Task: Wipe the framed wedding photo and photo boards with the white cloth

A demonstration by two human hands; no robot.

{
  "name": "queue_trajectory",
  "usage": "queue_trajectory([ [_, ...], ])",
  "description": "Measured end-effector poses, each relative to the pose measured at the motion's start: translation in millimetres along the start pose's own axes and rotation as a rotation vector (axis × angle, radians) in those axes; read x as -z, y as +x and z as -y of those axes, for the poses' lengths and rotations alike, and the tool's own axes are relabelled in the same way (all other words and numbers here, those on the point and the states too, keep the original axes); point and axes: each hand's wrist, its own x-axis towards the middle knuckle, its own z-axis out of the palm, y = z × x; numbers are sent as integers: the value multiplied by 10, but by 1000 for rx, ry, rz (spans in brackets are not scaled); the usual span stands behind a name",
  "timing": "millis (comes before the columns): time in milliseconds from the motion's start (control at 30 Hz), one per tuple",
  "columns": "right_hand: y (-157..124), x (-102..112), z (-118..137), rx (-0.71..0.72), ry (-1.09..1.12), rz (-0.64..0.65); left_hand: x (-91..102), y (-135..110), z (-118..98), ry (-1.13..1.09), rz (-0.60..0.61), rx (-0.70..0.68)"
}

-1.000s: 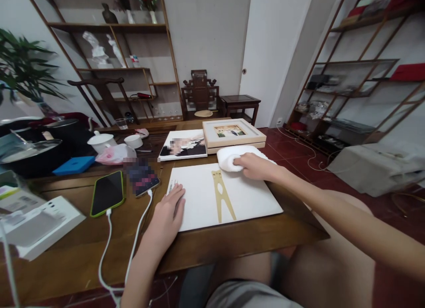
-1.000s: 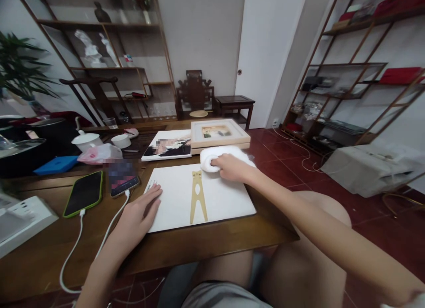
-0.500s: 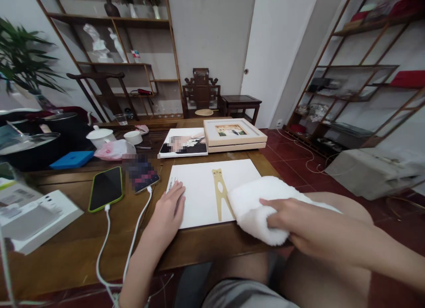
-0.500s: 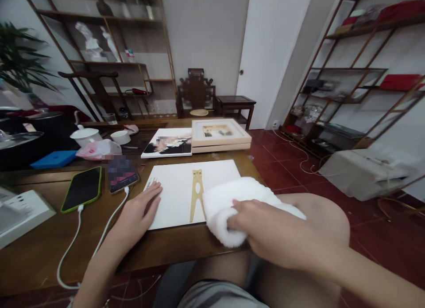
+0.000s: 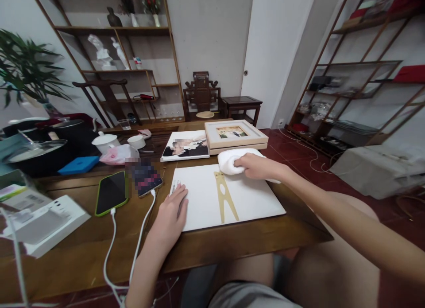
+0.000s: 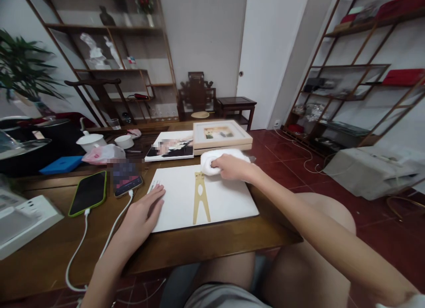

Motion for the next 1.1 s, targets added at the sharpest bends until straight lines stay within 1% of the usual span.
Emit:
queue_trajectory([
  [67,-190,-1,100,22,10,22,-4,-1,0,1,2,1],
  [167,-618,-29,303,35,73,71,-6,-2,-3,-4,-5,2],
  [267,-1042,-106,495,-6,180,96,-5,-4,-4,-7,-8,0],
  [333,-1219,-166,581,-56,232,91,-4,-4,-6,-4,-5,-1],
  [367,-1259,-189,606,-79,246,82,-3,-4,-7,-3,-4,-1],
  [433,-1228,-208,618,-101,246,58,1,-1,-12,-5,-3,-1],
  [500,-1064,-189,579,-97,202,34,6,1,-17,-9,-1,2],
  [633,-514,-99,394,-58,65,-4,12,2,-16,-20,4,15],
  [733,-114,-63,273,-53,7,-48,12,-1,-10,-25,7,21],
  [833,120,-81,272,-78,-10,-77,13,-3,-7,-29,14,26],
  [900,134,-108,351,-77,-13,-85,14,-4,-8,-36,19,30],
  [967,22,-134,484,-65,-15,-89,14,-4,-10,-45,24,33],
  [1100,-455,-185,837,1,38,-32,9,-4,-16,-49,28,35],
])
